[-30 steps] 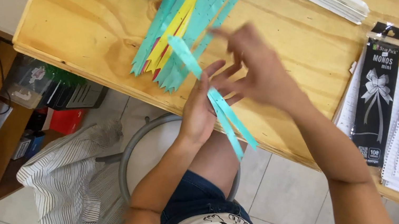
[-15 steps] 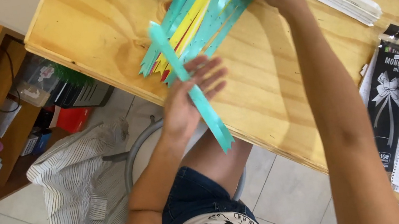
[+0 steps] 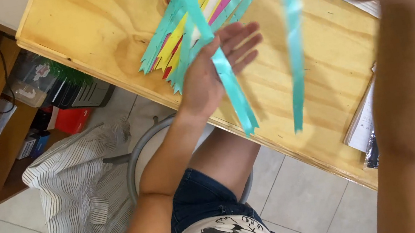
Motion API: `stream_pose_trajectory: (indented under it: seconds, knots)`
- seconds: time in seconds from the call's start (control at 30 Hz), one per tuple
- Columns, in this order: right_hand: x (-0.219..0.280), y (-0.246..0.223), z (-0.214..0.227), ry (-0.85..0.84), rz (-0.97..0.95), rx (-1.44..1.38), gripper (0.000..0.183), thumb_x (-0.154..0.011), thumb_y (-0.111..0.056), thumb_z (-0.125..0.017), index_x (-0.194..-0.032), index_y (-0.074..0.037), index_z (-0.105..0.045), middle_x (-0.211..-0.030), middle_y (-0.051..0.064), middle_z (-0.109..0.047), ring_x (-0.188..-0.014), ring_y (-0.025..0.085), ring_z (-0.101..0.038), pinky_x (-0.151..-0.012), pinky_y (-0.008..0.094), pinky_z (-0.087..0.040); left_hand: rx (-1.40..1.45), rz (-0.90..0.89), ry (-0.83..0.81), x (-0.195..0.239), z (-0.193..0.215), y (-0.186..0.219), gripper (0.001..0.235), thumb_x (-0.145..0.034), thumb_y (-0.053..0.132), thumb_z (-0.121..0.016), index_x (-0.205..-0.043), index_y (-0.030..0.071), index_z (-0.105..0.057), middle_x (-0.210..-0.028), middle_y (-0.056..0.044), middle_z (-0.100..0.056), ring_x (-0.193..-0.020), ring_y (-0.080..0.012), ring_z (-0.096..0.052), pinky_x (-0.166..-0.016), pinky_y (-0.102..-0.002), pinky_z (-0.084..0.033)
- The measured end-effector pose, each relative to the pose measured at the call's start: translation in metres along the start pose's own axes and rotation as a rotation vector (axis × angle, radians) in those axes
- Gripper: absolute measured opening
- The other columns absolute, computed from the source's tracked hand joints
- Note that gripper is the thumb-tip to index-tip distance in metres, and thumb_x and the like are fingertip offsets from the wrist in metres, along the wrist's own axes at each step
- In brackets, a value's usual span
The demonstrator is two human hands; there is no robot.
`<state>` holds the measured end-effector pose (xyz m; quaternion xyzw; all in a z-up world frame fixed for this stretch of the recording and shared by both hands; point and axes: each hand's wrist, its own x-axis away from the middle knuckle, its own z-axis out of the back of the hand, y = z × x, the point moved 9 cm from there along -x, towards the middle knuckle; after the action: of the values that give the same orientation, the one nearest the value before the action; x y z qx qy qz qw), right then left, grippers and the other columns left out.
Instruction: The person sits at a wooden desk and sorts colorful paper strips by color. They pick up white strips, align them, and place them in a neat stack. Then they repeat the process with teal, pink, and yellow strips, organizing each color group separately.
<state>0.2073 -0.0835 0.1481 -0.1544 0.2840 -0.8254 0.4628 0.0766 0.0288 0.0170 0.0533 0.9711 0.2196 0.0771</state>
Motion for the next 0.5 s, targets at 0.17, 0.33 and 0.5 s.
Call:
stream_pose_trajectory:
  seconds: [0.17, 0.33, 0.5]
  knots:
    - [-0.052, 0.001, -0.072, 0.062, -0.009, 0.04, 0.029, -0.114, -0.03, -0.078, -0.101, -0.006, -0.068, -0.083, 0.003, -0.066, -0.072, 0.015, -0.057, -0.069, 0.033, -0.042, 0.023, 0.128, 0.167, 0.012, 0.012, -0.032, 0.047, -0.105, 0.039, -0.06, -0.136, 0.003, -0.062, -0.124, -0.01, -0.063, -0.113, -0.0232, -0.062, -0.1, -0.04, -0.051]
    - [-0.076, 0.076, -0.078, 0.324, -0.014, 0.131, 0.022, -0.115, -0.022, -0.079, -0.107, -0.007, -0.065, -0.096, 0.007, -0.069, -0.084, 0.024, -0.063, -0.073, 0.041, -0.046, 0.126, 0.094, 0.194, 0.04, 0.04, -0.014, 0.038, -0.101, 0.029, -0.067, -0.124, 0.001, -0.058, -0.077, 0.006, -0.048, -0.064, -0.0025, -0.042, -0.059, -0.02, -0.034]
    - [-0.09, 0.077, -0.105, 0.281, -0.158, 0.059, 0.022, -0.098, -0.014, -0.089, -0.088, -0.013, -0.07, -0.084, -0.002, -0.073, -0.073, 0.01, -0.063, -0.065, 0.025, -0.053, 0.282, -0.063, 0.303, 0.082, 0.05, 0.029, 0.021, -0.107, 0.018, -0.056, -0.122, 0.003, -0.056, -0.08, 0.003, -0.043, -0.06, -0.0035, -0.036, -0.053, -0.018, -0.031]
